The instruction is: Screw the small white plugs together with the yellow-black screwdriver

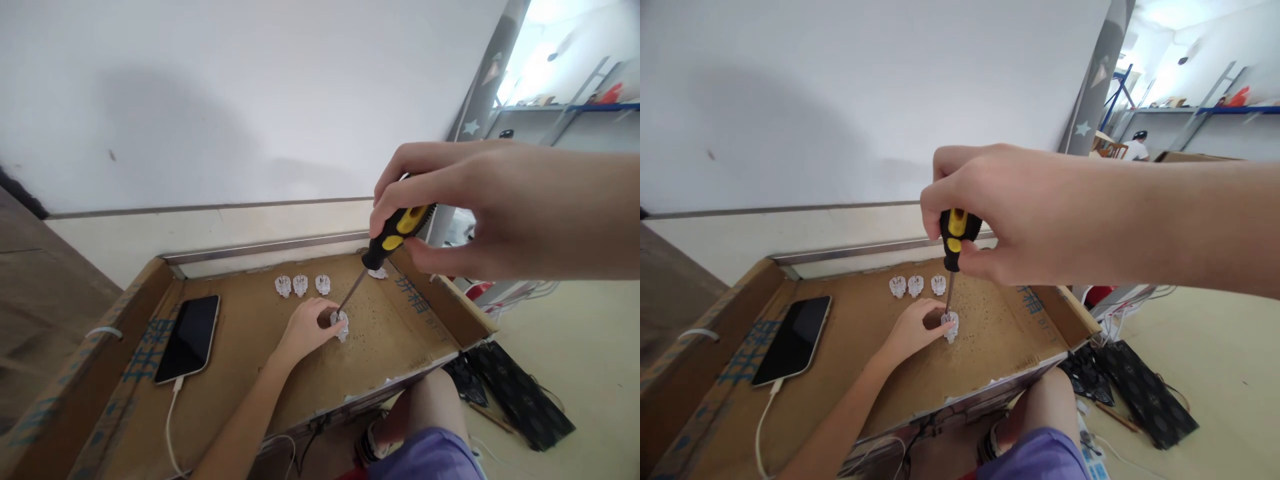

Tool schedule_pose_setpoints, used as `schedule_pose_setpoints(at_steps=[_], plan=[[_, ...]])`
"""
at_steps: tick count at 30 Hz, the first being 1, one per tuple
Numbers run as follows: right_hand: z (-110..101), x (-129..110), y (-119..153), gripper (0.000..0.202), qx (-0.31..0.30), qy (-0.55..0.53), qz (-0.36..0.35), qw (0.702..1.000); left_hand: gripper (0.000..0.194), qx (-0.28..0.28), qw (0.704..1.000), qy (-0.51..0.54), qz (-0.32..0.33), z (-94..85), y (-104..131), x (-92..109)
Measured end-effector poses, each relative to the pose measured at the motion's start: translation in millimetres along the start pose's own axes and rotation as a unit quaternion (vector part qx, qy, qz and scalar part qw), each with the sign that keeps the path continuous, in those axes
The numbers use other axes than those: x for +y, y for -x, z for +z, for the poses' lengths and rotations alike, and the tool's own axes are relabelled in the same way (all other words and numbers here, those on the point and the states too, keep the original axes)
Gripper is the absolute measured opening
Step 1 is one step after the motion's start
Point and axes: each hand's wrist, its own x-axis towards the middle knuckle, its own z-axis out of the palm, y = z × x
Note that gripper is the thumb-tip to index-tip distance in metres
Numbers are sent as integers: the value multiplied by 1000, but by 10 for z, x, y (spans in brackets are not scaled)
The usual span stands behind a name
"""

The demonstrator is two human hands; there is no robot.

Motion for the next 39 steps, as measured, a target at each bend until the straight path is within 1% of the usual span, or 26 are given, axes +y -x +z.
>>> schedule_pose_setpoints(at_steps=[3,8,11,19,23,28,32,34,36,39], plan=[[16,21,-5,23,-53,-1,-31,998,24,-15,1000,-5,-8,9,4,-6],[129,50,-13,23,-54,-15,-63,996,28,-34,999,-3,-19,13,4,-6],[160,38,-20,24,-55,-22,-74,996,28,-38,999,-3,-23,12,1,-3],[149,58,-26,24,-54,-22,-69,996,27,-44,999,-1,-20,8,-6,4],[151,60,-23,24,-44,-27,-69,996,28,-47,999,-4,-24,11,-8,-1],[92,25,-29,22,-60,-20,-53,997,28,-48,998,-10,-25,9,-8,2],[7,-7,-35,22,-92,-2,-34,995,27,-38,999,-11,-15,5,-5,8],[-28,-13,-34,21,-97,2,-23,995,25,-25,1000,-7,-8,9,-2,2],[-53,-11,-30,21,-79,0,-22,997,22,-8,1000,-1,-5,18,0,-8],[-79,1,-24,22,-44,6,-41,998,19,20,1000,11,-15,32,-4,-26]])
